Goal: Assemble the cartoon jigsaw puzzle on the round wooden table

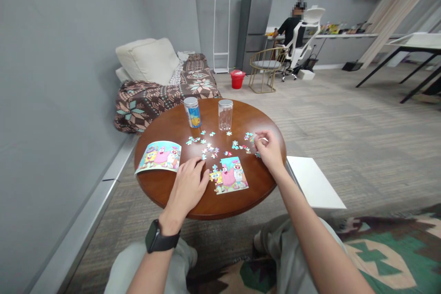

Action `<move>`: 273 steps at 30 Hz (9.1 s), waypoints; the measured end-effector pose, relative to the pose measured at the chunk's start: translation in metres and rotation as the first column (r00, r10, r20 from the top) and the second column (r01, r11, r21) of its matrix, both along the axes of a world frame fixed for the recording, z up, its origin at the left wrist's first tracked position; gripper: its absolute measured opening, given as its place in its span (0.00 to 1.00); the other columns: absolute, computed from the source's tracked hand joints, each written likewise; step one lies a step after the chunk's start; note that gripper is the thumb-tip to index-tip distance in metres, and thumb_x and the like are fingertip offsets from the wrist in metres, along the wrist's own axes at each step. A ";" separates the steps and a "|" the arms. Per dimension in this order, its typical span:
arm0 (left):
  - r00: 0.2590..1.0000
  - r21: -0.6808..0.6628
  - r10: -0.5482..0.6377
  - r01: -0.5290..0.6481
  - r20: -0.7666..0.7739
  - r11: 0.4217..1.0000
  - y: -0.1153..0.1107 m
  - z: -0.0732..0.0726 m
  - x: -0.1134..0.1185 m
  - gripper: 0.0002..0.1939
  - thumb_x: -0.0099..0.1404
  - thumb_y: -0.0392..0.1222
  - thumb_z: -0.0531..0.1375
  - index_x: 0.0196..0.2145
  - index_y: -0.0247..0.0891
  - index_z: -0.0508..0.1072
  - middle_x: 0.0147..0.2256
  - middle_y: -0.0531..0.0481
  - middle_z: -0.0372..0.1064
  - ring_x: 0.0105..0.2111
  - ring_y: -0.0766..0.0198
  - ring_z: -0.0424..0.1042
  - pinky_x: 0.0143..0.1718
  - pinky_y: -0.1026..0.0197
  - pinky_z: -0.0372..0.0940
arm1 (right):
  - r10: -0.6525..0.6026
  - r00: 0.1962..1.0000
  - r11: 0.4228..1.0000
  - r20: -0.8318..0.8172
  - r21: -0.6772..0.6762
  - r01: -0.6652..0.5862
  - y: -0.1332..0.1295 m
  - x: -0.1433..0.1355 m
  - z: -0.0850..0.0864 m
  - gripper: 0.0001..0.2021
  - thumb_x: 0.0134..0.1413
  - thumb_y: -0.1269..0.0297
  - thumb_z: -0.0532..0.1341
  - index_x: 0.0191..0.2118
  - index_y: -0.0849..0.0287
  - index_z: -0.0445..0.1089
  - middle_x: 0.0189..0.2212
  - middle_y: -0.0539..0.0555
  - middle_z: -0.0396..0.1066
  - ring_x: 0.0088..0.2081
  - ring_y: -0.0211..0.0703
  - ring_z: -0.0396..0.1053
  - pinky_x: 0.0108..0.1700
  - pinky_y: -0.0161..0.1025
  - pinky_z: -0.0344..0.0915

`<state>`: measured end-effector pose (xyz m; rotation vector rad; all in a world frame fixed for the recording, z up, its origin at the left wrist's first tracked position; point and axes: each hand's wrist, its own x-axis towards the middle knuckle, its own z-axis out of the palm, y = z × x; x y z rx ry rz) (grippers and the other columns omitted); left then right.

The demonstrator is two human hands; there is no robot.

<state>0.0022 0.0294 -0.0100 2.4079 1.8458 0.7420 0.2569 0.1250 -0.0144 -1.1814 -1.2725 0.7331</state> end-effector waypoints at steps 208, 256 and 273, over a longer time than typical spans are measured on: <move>0.983 -0.172 0.022 0.010 0.185 0.985 -0.006 0.019 0.008 0.10 0.68 0.43 0.51 0.46 0.41 0.62 0.31 0.54 0.66 0.29 0.62 0.70 0.31 0.61 0.61 | 0.383 0.886 0.863 -0.259 -0.241 -0.444 -0.014 -0.007 0.006 0.17 0.37 0.53 0.71 0.32 0.57 0.73 0.28 0.51 0.73 0.30 0.39 0.71 0.33 0.37 0.64; 0.982 -0.119 -0.078 0.100 0.173 0.988 -0.009 0.018 0.008 0.06 0.67 0.38 0.56 0.40 0.39 0.72 0.34 0.52 0.68 0.33 0.64 0.69 0.35 0.62 0.63 | 0.483 0.875 0.844 0.017 -0.276 -0.460 -0.021 -0.006 0.011 0.17 0.44 0.50 0.66 0.35 0.58 0.73 0.24 0.49 0.67 0.24 0.36 0.57 0.27 0.35 0.55; 0.953 0.029 -0.260 0.258 0.159 0.966 -0.002 0.008 0.007 0.08 0.66 0.36 0.58 0.34 0.39 0.79 0.39 0.48 0.76 0.41 0.61 0.74 0.48 0.56 0.68 | 0.569 0.763 0.822 0.307 -0.240 -0.516 -0.023 -0.039 0.020 0.12 0.48 0.55 0.63 0.34 0.60 0.75 0.25 0.51 0.72 0.28 0.39 0.66 0.33 0.38 0.64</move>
